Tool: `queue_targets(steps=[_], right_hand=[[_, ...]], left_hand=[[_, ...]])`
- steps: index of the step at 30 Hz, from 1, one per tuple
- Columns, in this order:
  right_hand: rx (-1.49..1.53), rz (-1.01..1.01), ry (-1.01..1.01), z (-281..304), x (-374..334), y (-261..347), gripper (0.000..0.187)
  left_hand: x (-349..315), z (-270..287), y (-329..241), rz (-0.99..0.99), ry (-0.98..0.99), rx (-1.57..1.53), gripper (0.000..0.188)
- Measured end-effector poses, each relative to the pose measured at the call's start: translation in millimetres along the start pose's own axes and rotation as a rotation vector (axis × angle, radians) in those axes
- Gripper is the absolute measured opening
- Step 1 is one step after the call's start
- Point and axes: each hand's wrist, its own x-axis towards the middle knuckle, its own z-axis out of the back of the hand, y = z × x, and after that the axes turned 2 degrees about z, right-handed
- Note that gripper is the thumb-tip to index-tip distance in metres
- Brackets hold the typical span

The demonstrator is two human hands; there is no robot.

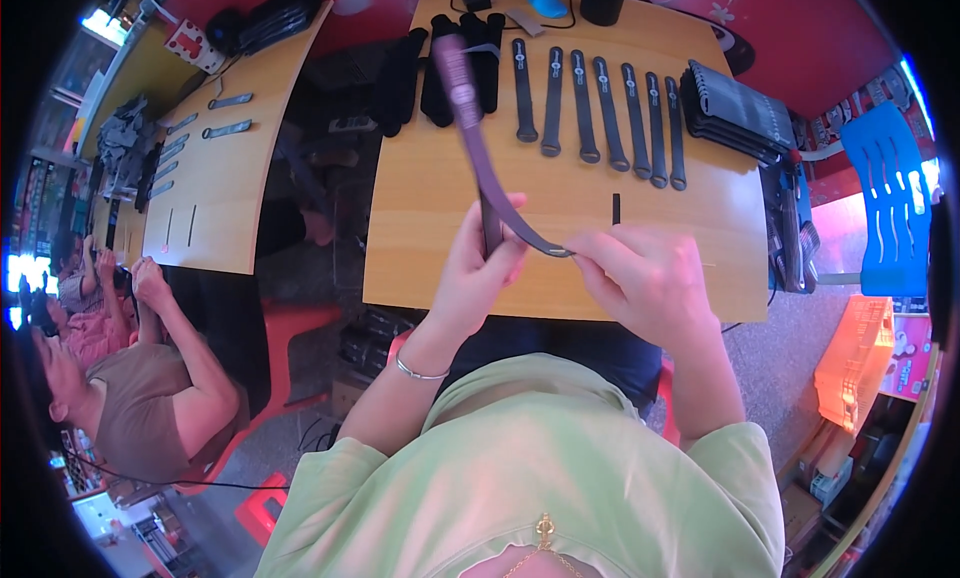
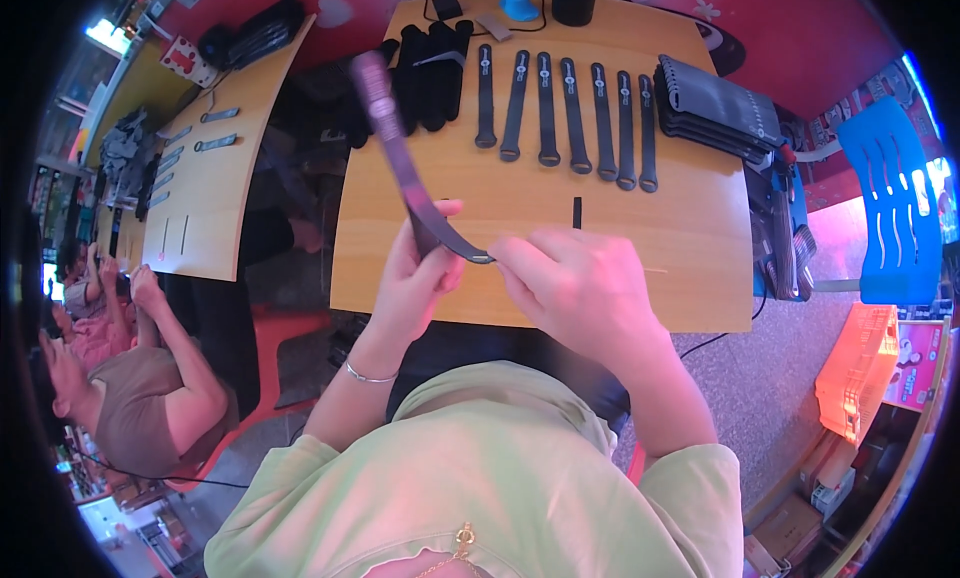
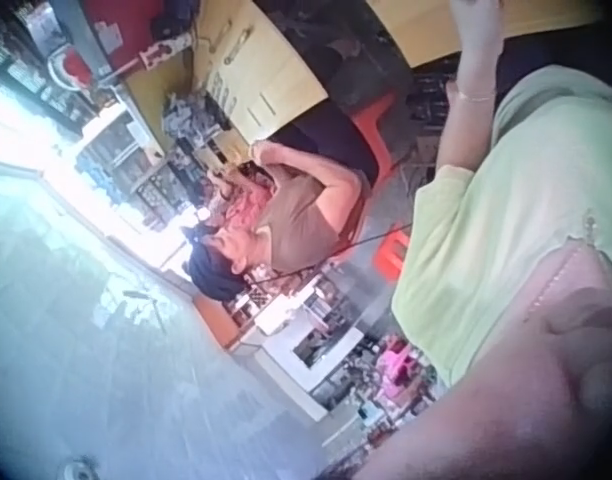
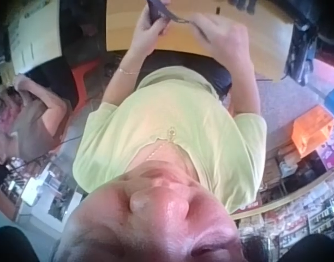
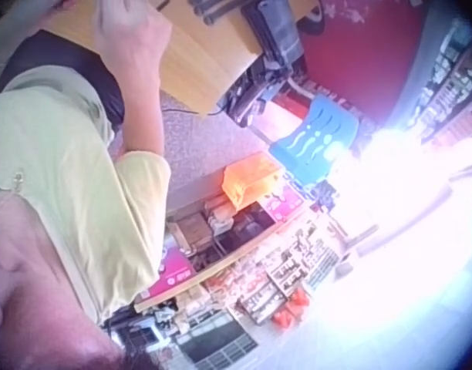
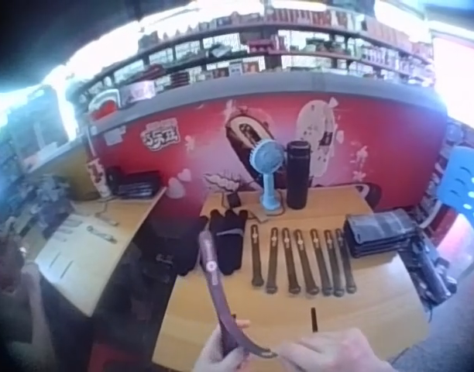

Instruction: Thread elastic cords through holes in velcro storage straps and organize them neatly on a table.

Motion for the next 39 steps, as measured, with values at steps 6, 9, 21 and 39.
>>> queue_targets(steps=[6,9,21,39], right_hand=[[-0.08,0.049,0.051,1,-2,7,0.014],[-0.095,0.097,0.072,5,-4,9,0.016],[0.31,-0.037,0.024,-6,4,-3,0.048],[0.682,-0.066,-0.004,-64,31,4,0.01]], left_hand=[[2,-2,-4,-0.076,0.031,0.335,0.043],[1,-3,-23,0.1,0.13,0.329,0.041],[-5,-5,16,0.044,0.105,-0.188,0.021],[-30,16,0,0.074,-0.004,0.222,0.021]])
